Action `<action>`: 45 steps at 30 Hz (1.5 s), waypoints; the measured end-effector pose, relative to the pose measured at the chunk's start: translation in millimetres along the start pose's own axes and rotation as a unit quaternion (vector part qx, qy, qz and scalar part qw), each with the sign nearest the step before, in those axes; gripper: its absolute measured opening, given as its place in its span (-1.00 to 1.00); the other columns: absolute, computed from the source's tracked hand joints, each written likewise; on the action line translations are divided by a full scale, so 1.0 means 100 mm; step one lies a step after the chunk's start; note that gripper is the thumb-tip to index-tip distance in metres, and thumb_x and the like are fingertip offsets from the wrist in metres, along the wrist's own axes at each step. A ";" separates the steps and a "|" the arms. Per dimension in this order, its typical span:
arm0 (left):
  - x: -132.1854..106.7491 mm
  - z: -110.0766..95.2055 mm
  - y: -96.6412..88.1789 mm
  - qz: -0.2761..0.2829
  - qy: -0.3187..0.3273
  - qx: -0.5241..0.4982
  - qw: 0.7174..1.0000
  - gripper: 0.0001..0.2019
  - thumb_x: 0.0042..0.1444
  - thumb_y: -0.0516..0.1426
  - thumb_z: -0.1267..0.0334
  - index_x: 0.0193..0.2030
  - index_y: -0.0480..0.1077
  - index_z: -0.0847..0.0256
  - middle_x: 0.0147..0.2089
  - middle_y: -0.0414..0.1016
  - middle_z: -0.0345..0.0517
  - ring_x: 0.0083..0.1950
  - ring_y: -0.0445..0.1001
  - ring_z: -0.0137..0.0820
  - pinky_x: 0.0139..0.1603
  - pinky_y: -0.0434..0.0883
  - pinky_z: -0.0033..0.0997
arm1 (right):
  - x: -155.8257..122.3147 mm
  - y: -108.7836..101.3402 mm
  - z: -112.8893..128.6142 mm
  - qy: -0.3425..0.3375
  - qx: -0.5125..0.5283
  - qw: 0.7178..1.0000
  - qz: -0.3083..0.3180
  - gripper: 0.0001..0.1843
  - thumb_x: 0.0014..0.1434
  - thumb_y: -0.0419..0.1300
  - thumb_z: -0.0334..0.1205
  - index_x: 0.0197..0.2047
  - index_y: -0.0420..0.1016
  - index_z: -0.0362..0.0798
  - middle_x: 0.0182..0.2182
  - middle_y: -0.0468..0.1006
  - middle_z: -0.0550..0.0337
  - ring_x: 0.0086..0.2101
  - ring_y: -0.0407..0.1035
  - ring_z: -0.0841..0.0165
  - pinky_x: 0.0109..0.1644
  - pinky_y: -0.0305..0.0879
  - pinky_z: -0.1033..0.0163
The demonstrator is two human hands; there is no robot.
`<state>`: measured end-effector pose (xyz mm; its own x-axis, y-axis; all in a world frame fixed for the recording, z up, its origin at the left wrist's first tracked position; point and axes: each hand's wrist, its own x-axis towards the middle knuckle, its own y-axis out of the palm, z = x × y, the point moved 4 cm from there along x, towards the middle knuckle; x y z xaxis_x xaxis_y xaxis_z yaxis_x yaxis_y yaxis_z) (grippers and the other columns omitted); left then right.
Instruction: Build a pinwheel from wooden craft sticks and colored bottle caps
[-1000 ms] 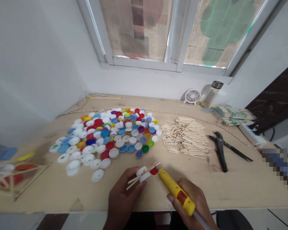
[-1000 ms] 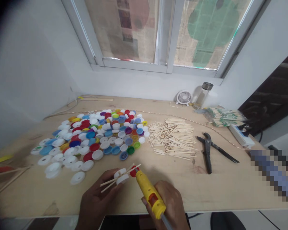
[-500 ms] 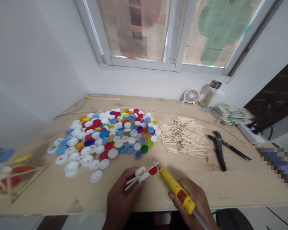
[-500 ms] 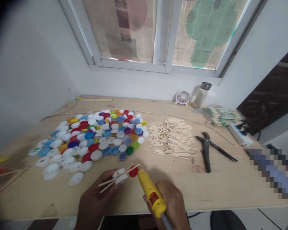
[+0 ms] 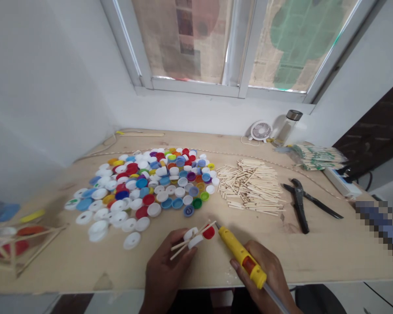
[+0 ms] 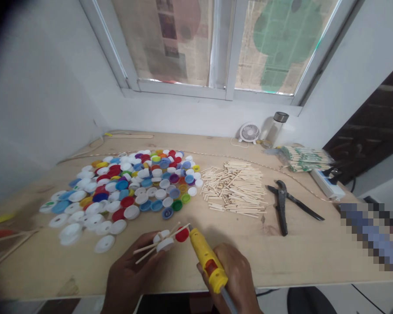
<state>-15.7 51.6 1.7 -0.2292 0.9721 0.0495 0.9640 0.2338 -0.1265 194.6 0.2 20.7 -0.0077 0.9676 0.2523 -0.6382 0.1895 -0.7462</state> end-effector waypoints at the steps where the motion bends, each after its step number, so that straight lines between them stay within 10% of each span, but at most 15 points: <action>1: 0.00 0.00 0.00 -0.002 0.000 0.005 1.000 -0.62 -0.15 0.28 -0.08 -0.27 0.53 0.15 -0.21 0.62 -0.08 -0.18 0.58 -0.22 -0.10 0.53 -0.33 | 0.00 0.00 0.00 0.001 0.003 1.000 0.002 -0.62 0.25 0.05 0.08 -0.46 0.22 0.00 -0.56 0.35 0.30 -0.53 0.29 0.41 -0.47 0.08 0.32; 19: 0.06 0.12 -0.02 0.038 -0.049 -0.032 0.998 -0.65 -0.28 0.35 0.05 -0.30 0.54 0.09 -0.25 0.64 -0.21 -0.20 0.60 -0.25 -0.17 0.53 -0.47 | 0.15 -0.55 -0.12 -0.088 0.004 0.992 -0.085 -0.77 0.24 0.07 -0.01 -0.27 0.36 0.01 -0.36 0.50 0.15 -0.38 0.42 0.31 -0.35 0.31 0.27; 30: 0.01 -0.04 0.02 -0.006 -0.071 -0.021 0.997 -0.66 -0.31 0.36 0.02 -0.33 0.54 0.06 -0.28 0.64 -0.25 -0.24 0.60 -0.28 -0.18 0.51 -0.53 | 0.30 -1.61 -1.29 -0.160 -0.280 0.938 -0.124 -0.78 0.24 0.13 -0.12 -0.10 0.40 -0.05 -0.23 0.54 -0.01 -0.23 0.46 0.16 -0.16 0.35 0.13; 45: 0.02 0.06 -0.03 -0.042 -0.110 -0.097 0.988 -0.59 -0.35 0.38 0.03 -0.30 0.55 0.13 -0.19 0.64 -0.16 -0.19 0.61 -0.21 -0.17 0.53 -0.43 | 0.35 -1.62 -1.98 -0.190 -0.344 0.919 0.035 -0.71 0.32 -0.10 -0.27 -0.07 0.42 -0.05 -0.13 0.53 -0.03 -0.13 0.41 0.17 -0.07 0.33 0.07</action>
<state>-19.4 52.9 -3.8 -0.3132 0.9347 -0.1678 0.9428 0.3272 0.0630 450.2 36.6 27.9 -0.3811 0.8786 0.2878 0.0114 0.3157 -0.9488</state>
